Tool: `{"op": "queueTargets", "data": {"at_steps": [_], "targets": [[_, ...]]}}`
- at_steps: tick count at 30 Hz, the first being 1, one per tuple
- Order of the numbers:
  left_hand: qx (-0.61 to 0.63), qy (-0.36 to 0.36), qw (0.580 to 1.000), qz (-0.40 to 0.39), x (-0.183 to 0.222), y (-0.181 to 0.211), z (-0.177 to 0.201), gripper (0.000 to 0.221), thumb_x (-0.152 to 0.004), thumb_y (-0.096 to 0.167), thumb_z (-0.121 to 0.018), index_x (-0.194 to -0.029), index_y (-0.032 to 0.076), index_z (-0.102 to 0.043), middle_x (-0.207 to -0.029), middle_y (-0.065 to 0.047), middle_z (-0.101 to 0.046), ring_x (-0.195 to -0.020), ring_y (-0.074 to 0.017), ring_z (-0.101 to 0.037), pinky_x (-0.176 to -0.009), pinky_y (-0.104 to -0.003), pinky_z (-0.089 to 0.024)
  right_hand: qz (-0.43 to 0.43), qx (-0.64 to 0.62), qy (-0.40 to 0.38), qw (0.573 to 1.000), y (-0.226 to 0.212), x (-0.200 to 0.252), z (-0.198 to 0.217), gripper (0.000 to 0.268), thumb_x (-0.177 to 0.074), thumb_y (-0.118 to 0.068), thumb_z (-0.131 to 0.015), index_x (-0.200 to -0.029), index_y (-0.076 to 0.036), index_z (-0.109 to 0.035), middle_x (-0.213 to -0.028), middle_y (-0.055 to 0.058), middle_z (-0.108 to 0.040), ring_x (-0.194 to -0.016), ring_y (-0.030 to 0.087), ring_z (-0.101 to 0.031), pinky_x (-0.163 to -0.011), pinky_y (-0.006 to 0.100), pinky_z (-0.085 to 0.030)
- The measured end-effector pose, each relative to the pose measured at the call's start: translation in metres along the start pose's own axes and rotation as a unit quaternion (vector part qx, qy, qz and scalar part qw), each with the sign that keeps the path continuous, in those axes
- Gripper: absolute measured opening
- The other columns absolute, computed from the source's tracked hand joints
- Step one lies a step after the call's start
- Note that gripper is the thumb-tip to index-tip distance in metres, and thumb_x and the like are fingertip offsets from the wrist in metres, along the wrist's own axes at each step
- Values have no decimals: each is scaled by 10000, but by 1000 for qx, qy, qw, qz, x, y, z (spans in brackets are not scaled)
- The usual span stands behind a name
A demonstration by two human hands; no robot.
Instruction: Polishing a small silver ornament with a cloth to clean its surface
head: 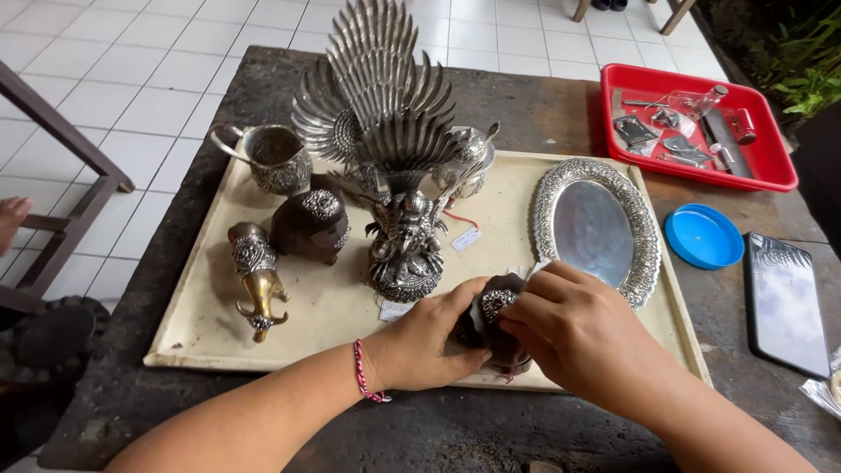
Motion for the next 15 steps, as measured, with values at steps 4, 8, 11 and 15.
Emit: {"op": "queueTargets", "data": {"at_steps": [4,8,11,15], "targets": [[-8,3,1000,-2,1,-3,0,755,-884,281,-660,-1503,32,-306,-1192,-144,-646,-1036,-268,-667,-903,-385,-544,54,-2,67,996,-12,-11,-7,120,-991,-164,-623,-944,-101,-714,-794,67,-567,-691,270,-520,-600,378,-460],[6,-8,1000,15,1,0,0,746,-891,260,-679,-1500,56,-300,-1157,-143,-656,-999,-265,-673,-854,-382,-552,30,11,6,999,-5,-1,1,76,-946,-203,-683,-942,-141,-728,-760,38,-574,-654,256,-521,-578,383,-464],[11,4,1000,-6,1,3,1,763,-901,218,-705,-1511,21,-291,-1207,-166,-669,-1058,-269,-684,-944,-369,-557,-7,27,-29,999,1,2,-1,130,-951,-239,-674,-857,-159,-713,-720,22,-574,-645,256,-523,-548,404,-446],[-18,-6,1000,6,0,-6,-2,755,-892,278,-669,-1493,34,-283,-1088,-150,-628,-949,-269,-649,-823,-380,-525,42,18,52,998,-12,-7,1,77,-962,-161,-664,-960,-118,-728,-767,49,-564,-675,253,-520,-584,372,-456]]}}
Point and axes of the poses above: each hand's wrist, its own x-axis away from the middle knuckle, its own z-axis out of the back of the hand, y = z × x, the point moved 10 cm from there along -x, towards the middle knuckle
